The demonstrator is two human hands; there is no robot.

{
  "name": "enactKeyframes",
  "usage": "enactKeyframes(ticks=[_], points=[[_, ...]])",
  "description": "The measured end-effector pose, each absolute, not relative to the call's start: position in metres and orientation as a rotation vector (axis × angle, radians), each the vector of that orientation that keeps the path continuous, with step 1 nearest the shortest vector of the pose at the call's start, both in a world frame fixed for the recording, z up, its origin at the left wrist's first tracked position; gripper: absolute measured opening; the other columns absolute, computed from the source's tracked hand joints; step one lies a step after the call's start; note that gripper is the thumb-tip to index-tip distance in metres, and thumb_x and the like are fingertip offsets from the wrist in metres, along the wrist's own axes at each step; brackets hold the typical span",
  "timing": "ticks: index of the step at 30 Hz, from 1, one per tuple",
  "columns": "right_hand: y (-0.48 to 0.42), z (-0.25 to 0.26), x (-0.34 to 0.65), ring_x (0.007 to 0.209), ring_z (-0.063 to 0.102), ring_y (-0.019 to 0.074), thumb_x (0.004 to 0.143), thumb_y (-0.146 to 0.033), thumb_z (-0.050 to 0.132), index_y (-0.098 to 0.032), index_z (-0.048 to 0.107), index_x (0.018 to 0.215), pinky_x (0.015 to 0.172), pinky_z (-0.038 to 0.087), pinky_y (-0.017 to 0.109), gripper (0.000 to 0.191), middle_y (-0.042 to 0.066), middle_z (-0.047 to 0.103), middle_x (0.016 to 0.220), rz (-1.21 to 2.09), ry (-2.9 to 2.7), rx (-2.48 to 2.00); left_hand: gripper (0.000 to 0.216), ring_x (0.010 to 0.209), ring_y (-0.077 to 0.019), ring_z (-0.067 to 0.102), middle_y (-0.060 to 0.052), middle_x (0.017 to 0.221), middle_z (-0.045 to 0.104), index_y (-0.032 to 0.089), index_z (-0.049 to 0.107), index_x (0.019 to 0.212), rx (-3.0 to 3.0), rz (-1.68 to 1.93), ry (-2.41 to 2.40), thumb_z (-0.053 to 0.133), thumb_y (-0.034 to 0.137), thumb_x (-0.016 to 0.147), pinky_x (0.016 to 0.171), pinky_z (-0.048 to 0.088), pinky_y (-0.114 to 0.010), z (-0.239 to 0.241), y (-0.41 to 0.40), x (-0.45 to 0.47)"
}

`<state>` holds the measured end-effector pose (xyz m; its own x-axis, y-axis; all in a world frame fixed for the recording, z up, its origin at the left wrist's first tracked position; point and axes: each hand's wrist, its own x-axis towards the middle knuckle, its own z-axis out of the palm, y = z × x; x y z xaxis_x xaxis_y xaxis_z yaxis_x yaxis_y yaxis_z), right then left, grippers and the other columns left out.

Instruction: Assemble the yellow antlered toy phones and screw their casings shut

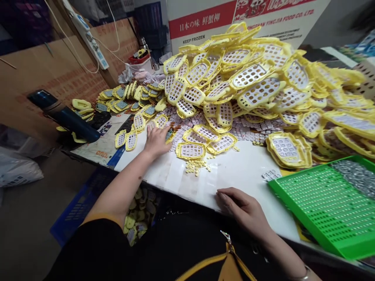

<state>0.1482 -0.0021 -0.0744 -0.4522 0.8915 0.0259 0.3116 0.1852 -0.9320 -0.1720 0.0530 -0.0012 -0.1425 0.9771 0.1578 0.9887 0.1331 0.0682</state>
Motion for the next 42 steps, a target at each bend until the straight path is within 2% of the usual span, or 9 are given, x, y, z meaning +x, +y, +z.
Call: enactKeyframes(ticks=[11,14,18,21,25,30,34,38,42], points=[[0.029,-0.044,0.122,0.071,0.067,0.0192,0.070,-0.066,0.068,-0.018,0.074,0.086,0.069,0.056,0.035,0.050,0.008,0.075,0.079,1.549,-1.604,-1.048,0.072,0.125,-0.0288,0.051,-0.012,0.126,0.064,0.017,0.037,0.147,-2.248,-0.523,-1.986,0.062,0.033,0.081,0.119,-0.001,-0.061,-0.017,0.064,-0.080],[0.033,-0.043,0.119,0.069,0.066,0.0179,0.068,-0.064,0.070,-0.018,0.073,0.086,0.068,0.056,0.035,0.050,0.007,0.074,0.079,1.598,-1.500,-1.040,0.080,0.126,-0.0260,0.053,-0.013,0.133,0.060,0.017,0.030,0.149,-2.200,-0.957,-2.022,0.066,0.036,0.080,0.121,0.007,-0.056,-0.021,0.086,-0.086],[0.039,-0.041,0.117,0.068,0.065,0.0170,0.068,-0.062,0.071,-0.018,0.072,0.085,0.067,0.055,0.034,0.047,0.007,0.073,0.079,1.628,-1.421,-1.000,0.085,0.123,-0.0217,0.057,-0.017,0.142,0.052,0.019,0.017,0.152,-1.935,-1.795,-2.115,0.064,0.036,0.084,0.106,0.044,-0.039,-0.006,0.117,-0.098],[0.044,-0.038,0.115,0.067,0.064,0.0156,0.068,-0.059,0.073,-0.018,0.072,0.086,0.067,0.055,0.034,0.045,0.006,0.072,0.078,1.637,-1.359,-1.000,0.062,0.125,-0.0183,0.057,-0.012,0.146,0.051,0.025,0.031,0.146,-1.575,-2.395,-2.111,0.055,0.038,0.090,0.097,0.050,-0.030,0.014,0.137,-0.110],[0.050,-0.032,0.115,0.064,0.063,0.0142,0.067,-0.056,0.075,-0.018,0.072,0.084,0.067,0.056,0.033,0.041,0.004,0.071,0.075,1.637,-1.289,-1.007,0.045,0.113,-0.0217,0.065,-0.010,0.130,0.063,0.024,0.051,0.125,-1.308,-2.893,-2.059,0.061,0.036,0.083,0.090,0.055,-0.035,0.027,0.143,-0.116],[0.058,-0.025,0.107,0.081,0.066,0.0186,0.070,-0.056,0.073,-0.019,0.068,0.099,0.077,0.056,0.038,0.047,0.009,0.072,0.097,1.415,-1.287,-0.978,0.042,0.103,-0.0259,0.066,-0.010,0.111,0.070,0.019,0.058,0.112,-1.804,-2.000,-2.201,0.070,0.028,0.073,0.093,0.053,-0.041,0.015,0.106,-0.082],[0.064,-0.025,0.100,0.110,0.063,0.0235,0.066,-0.057,0.077,-0.023,0.052,0.126,0.093,0.054,0.040,0.073,0.013,0.060,0.130,1.390,-1.213,-0.924,0.050,0.119,-0.0324,0.058,-0.016,0.135,0.059,0.018,0.053,0.133,-2.387,-1.020,-1.948,0.055,0.025,0.084,0.102,0.046,-0.046,0.003,0.074,-0.046],[0.061,-0.030,0.105,0.114,0.061,0.0216,0.074,-0.060,0.068,-0.025,0.055,0.110,0.099,0.051,0.037,0.052,0.007,0.065,0.120,1.460,-1.038,-0.807,0.053,0.116,-0.0348,0.060,-0.014,0.147,0.050,0.021,0.046,0.145,-2.561,-0.637,-1.858,0.042,0.028,0.092,0.101,0.045,-0.051,0.000,0.059,-0.018],[0.058,-0.037,0.120,0.091,0.065,0.0201,0.077,-0.059,0.062,-0.024,0.060,0.101,0.078,0.056,0.034,0.043,0.004,0.069,0.098,1.471,-0.859,-0.919,0.055,0.118,-0.0385,0.058,-0.012,0.148,0.049,0.025,0.053,0.140,-2.740,-0.622,-1.765,0.054,0.040,0.088,0.099,0.046,-0.054,0.006,0.045,-0.014]])
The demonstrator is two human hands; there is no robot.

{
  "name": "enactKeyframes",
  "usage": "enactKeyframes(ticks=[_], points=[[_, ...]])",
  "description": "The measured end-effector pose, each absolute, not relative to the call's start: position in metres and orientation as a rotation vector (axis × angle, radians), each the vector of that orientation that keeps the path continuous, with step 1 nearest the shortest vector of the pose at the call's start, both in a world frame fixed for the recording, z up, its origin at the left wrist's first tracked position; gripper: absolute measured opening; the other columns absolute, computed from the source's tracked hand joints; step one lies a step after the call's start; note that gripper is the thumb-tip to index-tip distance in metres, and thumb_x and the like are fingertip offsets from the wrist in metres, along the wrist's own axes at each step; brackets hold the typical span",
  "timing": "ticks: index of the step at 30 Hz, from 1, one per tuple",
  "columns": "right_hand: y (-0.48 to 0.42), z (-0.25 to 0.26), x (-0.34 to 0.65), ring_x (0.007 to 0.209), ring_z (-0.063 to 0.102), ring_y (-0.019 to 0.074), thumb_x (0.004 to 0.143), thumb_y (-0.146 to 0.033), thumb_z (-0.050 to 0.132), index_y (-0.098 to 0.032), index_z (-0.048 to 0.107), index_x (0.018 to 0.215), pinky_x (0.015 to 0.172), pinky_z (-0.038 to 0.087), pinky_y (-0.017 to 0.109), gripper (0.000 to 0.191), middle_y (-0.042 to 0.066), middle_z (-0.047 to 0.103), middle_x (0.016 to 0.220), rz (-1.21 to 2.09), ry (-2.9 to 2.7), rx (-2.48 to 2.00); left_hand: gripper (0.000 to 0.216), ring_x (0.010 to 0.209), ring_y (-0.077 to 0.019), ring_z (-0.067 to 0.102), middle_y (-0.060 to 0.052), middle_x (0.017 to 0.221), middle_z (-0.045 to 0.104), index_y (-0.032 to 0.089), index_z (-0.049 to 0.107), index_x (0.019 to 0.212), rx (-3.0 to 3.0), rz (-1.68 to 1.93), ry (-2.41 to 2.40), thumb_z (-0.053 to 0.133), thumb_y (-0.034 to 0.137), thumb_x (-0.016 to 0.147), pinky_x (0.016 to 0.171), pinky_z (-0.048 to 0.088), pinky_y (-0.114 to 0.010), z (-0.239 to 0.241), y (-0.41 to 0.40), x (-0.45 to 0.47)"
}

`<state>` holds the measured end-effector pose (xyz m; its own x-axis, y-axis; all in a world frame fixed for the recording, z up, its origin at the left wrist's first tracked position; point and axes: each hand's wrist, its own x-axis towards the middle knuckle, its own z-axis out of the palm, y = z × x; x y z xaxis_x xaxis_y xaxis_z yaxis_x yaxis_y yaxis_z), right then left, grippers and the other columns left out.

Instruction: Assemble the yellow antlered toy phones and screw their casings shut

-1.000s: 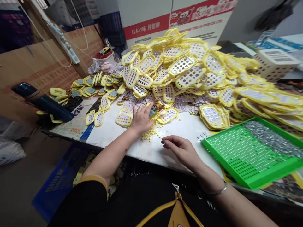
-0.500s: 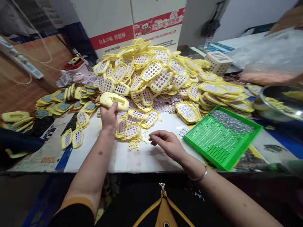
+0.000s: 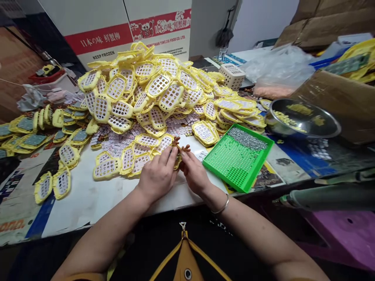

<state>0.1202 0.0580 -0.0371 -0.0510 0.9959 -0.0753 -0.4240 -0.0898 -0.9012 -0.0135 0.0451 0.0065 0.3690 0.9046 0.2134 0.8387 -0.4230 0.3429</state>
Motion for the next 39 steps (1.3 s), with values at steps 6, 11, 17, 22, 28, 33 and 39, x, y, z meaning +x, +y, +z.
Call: enactKeyframes(ticks=[6,11,17,22,28,33,39], points=[[0.056,-0.042,0.139,0.081,0.064,0.0211,0.073,-0.059,0.063,-0.022,0.061,0.087,0.072,0.054,0.034,0.040,0.004,0.070,0.086,1.430,-0.702,-1.037,0.065,0.121,-0.0329,0.056,-0.012,0.143,0.051,0.028,0.055,0.133,1.693,1.152,1.473,0.073,0.048,0.074,0.103,0.047,-0.049,0.005,0.026,-0.037],[0.047,-0.035,0.134,0.068,0.059,0.0174,0.072,-0.063,0.063,-0.023,0.059,0.084,0.064,0.051,0.032,0.042,0.001,0.067,0.076,1.556,-0.797,-0.992,0.061,0.110,-0.0329,0.065,-0.015,0.132,0.062,0.021,0.054,0.133,0.775,0.832,0.896,0.068,0.048,0.079,0.087,0.057,-0.046,-0.019,0.024,-0.027],[0.071,-0.016,0.168,0.081,0.061,0.0197,0.088,-0.060,0.047,-0.020,0.065,0.089,0.074,0.050,0.035,0.044,0.007,0.069,0.088,1.146,-1.600,-1.192,0.039,0.096,-0.0331,0.072,-0.018,0.118,0.070,0.013,0.064,0.117,0.553,0.711,0.738,0.061,0.037,0.087,0.074,0.061,-0.045,-0.032,0.025,-0.019],[0.129,-0.008,0.213,0.104,0.060,0.0335,0.085,-0.045,0.060,-0.013,0.063,0.115,0.091,0.046,0.049,0.044,0.020,0.067,0.111,0.297,-2.033,-1.859,0.034,0.106,-0.0328,0.068,-0.016,0.134,0.061,0.015,0.069,0.112,0.513,0.859,0.760,0.061,0.034,0.085,0.095,0.052,-0.053,-0.031,0.029,-0.032],[0.156,-0.017,0.218,0.102,0.061,0.0369,0.083,-0.046,0.063,-0.007,0.059,0.120,0.087,0.046,0.049,0.053,0.027,0.065,0.114,0.092,-2.126,-2.236,0.065,0.116,-0.0350,0.062,-0.016,0.131,0.063,0.018,0.066,0.120,0.465,0.949,0.645,0.060,0.067,0.078,0.097,0.050,-0.056,-0.030,0.029,-0.036],[0.158,-0.018,0.222,0.107,0.059,0.0377,0.083,-0.043,0.060,-0.012,0.056,0.123,0.089,0.044,0.050,0.051,0.023,0.064,0.115,0.132,-2.022,-2.247,0.065,0.109,-0.0353,0.064,-0.016,0.124,0.066,0.018,0.069,0.113,0.466,0.936,0.651,0.059,0.071,0.076,0.088,0.053,-0.059,-0.026,0.027,-0.040],[0.128,-0.006,0.206,0.114,0.054,0.0381,0.080,-0.040,0.064,-0.010,0.046,0.135,0.097,0.043,0.052,0.065,0.023,0.057,0.122,0.178,-1.885,-2.016,0.075,0.106,-0.0332,0.065,-0.009,0.118,0.068,0.022,0.068,0.114,0.519,1.076,0.654,0.081,0.066,0.055,0.092,0.054,-0.056,-0.030,0.027,-0.044]])
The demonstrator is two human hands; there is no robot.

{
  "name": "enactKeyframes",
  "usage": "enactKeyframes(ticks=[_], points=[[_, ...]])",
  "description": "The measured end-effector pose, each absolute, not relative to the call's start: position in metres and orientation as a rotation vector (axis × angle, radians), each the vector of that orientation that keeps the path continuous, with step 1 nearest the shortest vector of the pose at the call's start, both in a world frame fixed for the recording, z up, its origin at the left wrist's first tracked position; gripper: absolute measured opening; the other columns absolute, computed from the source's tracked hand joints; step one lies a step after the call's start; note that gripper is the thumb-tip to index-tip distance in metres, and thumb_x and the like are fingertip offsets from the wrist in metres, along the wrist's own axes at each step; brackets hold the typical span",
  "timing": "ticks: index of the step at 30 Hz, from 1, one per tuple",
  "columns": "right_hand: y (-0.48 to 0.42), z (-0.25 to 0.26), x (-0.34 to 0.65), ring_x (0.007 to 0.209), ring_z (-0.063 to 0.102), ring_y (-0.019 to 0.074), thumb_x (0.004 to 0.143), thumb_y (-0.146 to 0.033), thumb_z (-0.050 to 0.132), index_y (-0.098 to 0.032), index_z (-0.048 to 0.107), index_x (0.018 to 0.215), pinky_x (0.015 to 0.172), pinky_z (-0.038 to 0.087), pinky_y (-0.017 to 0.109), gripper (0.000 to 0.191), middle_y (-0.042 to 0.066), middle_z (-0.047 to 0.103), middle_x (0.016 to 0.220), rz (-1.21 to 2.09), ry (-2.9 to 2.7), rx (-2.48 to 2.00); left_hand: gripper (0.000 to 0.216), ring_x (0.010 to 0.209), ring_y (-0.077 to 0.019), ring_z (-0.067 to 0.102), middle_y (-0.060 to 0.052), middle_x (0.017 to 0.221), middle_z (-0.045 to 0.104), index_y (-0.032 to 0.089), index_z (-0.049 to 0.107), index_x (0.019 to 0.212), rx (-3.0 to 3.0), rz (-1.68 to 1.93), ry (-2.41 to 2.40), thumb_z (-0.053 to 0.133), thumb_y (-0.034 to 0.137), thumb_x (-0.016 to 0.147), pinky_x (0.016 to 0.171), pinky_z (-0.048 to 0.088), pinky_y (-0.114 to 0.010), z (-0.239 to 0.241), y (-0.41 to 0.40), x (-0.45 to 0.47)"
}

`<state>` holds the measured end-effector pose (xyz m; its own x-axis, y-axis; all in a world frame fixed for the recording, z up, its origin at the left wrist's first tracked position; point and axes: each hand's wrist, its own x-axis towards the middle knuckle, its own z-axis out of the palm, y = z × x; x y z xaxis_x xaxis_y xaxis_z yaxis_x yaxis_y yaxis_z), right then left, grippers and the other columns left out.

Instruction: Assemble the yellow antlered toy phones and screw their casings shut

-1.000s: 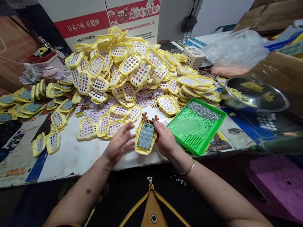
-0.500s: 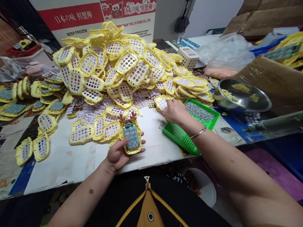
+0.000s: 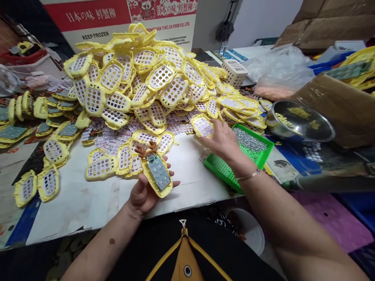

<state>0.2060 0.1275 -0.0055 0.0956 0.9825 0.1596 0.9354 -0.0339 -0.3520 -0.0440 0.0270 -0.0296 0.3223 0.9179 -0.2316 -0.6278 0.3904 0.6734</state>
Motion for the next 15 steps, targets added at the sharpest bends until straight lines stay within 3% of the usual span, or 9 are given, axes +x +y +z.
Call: enactKeyframes(ticks=[4,9,12,15], points=[[0.074,-0.017,0.169,0.107,0.057,0.0342,0.081,-0.042,0.062,-0.014,0.044,0.136,0.089,0.051,0.051,0.064,0.019,0.059,0.118,0.272,-2.047,-1.523,0.090,0.115,-0.0342,0.061,-0.009,0.116,0.069,0.021,0.066,0.119,0.496,1.177,0.651,0.077,0.075,0.047,0.103,0.047,-0.051,-0.029,0.028,-0.042],[0.032,-0.039,0.136,0.106,0.058,0.0343,0.085,-0.033,0.060,-0.017,0.038,0.142,0.086,0.053,0.054,0.063,0.020,0.057,0.118,0.279,-2.099,-1.316,0.091,0.132,-0.0383,0.048,-0.010,0.125,0.067,0.022,0.066,0.118,0.536,1.202,0.577,0.075,0.077,0.047,0.111,0.038,-0.051,-0.032,0.023,-0.042],[0.025,-0.044,0.134,0.114,0.056,0.0345,0.086,-0.032,0.060,-0.020,0.038,0.143,0.093,0.050,0.058,0.062,0.020,0.056,0.123,0.363,-2.027,-1.234,0.090,0.134,-0.0399,0.046,-0.012,0.123,0.067,0.019,0.069,0.113,0.567,1.138,0.556,0.073,0.080,0.047,0.111,0.038,-0.051,-0.033,0.019,-0.046],[0.021,-0.045,0.141,0.123,0.053,0.0323,0.081,-0.042,0.068,-0.023,0.041,0.140,0.103,0.046,0.056,0.067,0.017,0.054,0.132,0.755,-1.772,-1.178,0.086,0.133,-0.0402,0.046,-0.013,0.119,0.069,0.019,0.072,0.107,0.565,1.167,0.601,0.071,0.081,0.048,0.109,0.040,-0.050,-0.032,0.018,-0.049]])
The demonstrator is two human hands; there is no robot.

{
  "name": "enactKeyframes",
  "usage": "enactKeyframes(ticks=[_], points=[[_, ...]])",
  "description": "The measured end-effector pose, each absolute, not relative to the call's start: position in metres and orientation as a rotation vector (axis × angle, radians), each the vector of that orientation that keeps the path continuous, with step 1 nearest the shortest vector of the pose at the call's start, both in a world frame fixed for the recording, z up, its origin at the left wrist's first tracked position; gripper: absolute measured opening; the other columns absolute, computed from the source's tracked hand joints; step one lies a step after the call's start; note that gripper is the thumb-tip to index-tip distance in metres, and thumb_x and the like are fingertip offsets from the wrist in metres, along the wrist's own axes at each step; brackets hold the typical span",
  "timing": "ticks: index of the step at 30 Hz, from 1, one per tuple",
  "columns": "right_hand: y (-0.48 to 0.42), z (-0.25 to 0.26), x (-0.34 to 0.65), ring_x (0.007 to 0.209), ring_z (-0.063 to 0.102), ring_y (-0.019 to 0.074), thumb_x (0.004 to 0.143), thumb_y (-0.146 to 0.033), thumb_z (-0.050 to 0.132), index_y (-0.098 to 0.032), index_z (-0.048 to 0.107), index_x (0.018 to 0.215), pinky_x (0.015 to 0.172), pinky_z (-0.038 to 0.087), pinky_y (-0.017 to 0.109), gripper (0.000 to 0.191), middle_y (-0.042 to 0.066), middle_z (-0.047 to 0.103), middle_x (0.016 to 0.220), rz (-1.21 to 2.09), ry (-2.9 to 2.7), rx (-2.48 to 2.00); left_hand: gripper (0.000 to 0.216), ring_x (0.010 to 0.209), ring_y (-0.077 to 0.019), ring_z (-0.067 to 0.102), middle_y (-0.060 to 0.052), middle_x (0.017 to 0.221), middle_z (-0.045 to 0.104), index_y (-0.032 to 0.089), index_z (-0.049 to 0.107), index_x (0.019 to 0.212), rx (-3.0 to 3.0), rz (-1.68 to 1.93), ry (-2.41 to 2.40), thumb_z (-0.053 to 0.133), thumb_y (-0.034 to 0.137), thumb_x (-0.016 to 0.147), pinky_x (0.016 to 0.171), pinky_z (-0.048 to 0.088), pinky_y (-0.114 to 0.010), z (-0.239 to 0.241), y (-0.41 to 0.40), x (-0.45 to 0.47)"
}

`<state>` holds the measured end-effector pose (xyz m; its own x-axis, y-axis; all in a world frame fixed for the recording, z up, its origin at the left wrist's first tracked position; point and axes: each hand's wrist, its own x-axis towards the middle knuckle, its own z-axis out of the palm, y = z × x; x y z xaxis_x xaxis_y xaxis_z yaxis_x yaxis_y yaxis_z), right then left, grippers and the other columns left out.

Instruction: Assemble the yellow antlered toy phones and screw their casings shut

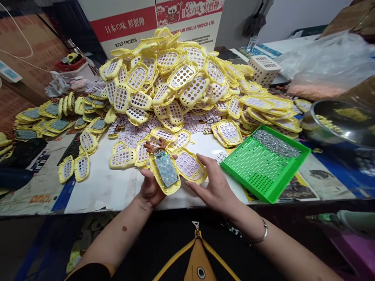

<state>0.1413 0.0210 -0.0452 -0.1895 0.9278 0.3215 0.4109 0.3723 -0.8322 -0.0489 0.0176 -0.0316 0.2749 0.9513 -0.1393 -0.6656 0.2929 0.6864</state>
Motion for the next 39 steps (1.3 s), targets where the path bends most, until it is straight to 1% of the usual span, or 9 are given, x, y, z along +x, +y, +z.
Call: enactKeyframes(ticks=[4,7,11,16,19,25,30,35,39], points=[[0.017,-0.050,0.147,0.119,0.059,0.0281,0.084,-0.062,0.057,-0.022,0.052,0.130,0.101,0.050,0.050,0.061,0.014,0.062,0.128,1.703,-1.059,-1.036,0.082,0.133,-0.0404,0.047,-0.012,0.115,0.071,0.019,0.073,0.101,0.555,1.199,0.672,0.070,0.083,0.049,0.107,0.042,-0.049,-0.031,0.016,-0.047],[0.017,-0.057,0.144,0.117,0.061,0.0261,0.084,-0.059,0.059,-0.020,0.061,0.120,0.102,0.049,0.047,0.053,0.011,0.069,0.120,2.094,-0.690,-0.747,0.080,0.132,-0.0402,0.048,-0.011,0.111,0.072,0.020,0.073,0.100,0.560,1.195,0.698,0.069,0.082,0.050,0.106,0.043,-0.049,-0.031,0.016,-0.042],[0.016,-0.063,0.141,0.118,0.062,0.0233,0.080,-0.050,0.069,-0.022,0.066,0.112,0.103,0.049,0.042,0.042,0.006,0.071,0.119,2.168,-0.493,-0.612,0.079,0.131,-0.0398,0.049,-0.010,0.109,0.073,0.020,0.073,0.099,0.562,1.206,0.720,0.067,0.084,0.051,0.106,0.043,-0.050,-0.028,0.017,-0.038],[0.010,-0.064,0.141,0.116,0.064,0.0232,0.078,-0.055,0.070,-0.026,0.066,0.114,0.100,0.052,0.041,0.046,0.005,0.070,0.123,2.299,-0.460,-0.541,0.086,0.133,-0.0423,0.045,-0.013,0.107,0.073,0.016,0.073,0.099,0.586,1.156,0.729,0.065,0.087,0.050,0.106,0.042,-0.054,-0.021,0.020,-0.034],[0.007,-0.064,0.142,0.116,0.064,0.0228,0.077,-0.053,0.073,-0.025,0.066,0.116,0.104,0.049,0.041,0.048,0.006,0.068,0.126,2.288,-0.500,-0.484,0.083,0.133,-0.0428,0.045,-0.013,0.106,0.074,0.017,0.073,0.096,0.590,1.158,0.732,0.066,0.086,0.049,0.107,0.042,-0.054,-0.017,0.021,-0.030],[0.006,-0.067,0.146,0.119,0.062,0.0250,0.062,-0.047,0.087,-0.026,0.058,0.127,0.108,0.044,0.044,0.075,0.008,0.066,0.130,2.309,-0.543,-0.438,0.085,0.132,-0.0440,0.047,-0.014,0.106,0.074,0.015,0.073,0.096,0.570,1.118,0.699,0.069,0.084,0.047,0.107,0.041,-0.053,-0.014,0.020,-0.022],[0.002,-0.068,0.145,0.123,0.059,0.0257,0.057,-0.048,0.089,-0.030,0.051,0.135,0.108,0.043,0.045,0.089,0.008,0.064,0.132,2.322,-0.530,-0.386,0.084,0.132,-0.0410,0.047,-0.014,0.118,0.070,0.015,0.072,0.103,0.571,1.051,0.584,0.071,0.081,0.051,0.111,0.038,-0.052,-0.014,0.023,-0.016],[-0.004,-0.069,0.138,0.125,0.057,0.0258,0.056,-0.055,0.087,-0.033,0.049,0.136,0.109,0.042,0.045,0.091,0.007,0.061,0.136,2.259,-0.475,-0.410,0.084,0.132,-0.0418,0.047,-0.016,0.118,0.070,0.012,0.072,0.101,0.575,1.090,0.593,0.071,0.081,0.051,0.110,0.039,-0.051,-0.010,0.024,-0.011],[-0.005,-0.070,0.137,0.121,0.059,0.0262,0.056,-0.061,0.084,-0.033,0.052,0.133,0.105,0.046,0.045,0.088,0.006,0.065,0.130,2.238,-0.500,-0.493,0.084,0.131,-0.0422,0.048,-0.014,0.118,0.070,0.016,0.071,0.105,0.568,1.137,0.658,0.069,0.082,0.054,0.105,0.044,-0.053,-0.008,0.024,-0.014]])
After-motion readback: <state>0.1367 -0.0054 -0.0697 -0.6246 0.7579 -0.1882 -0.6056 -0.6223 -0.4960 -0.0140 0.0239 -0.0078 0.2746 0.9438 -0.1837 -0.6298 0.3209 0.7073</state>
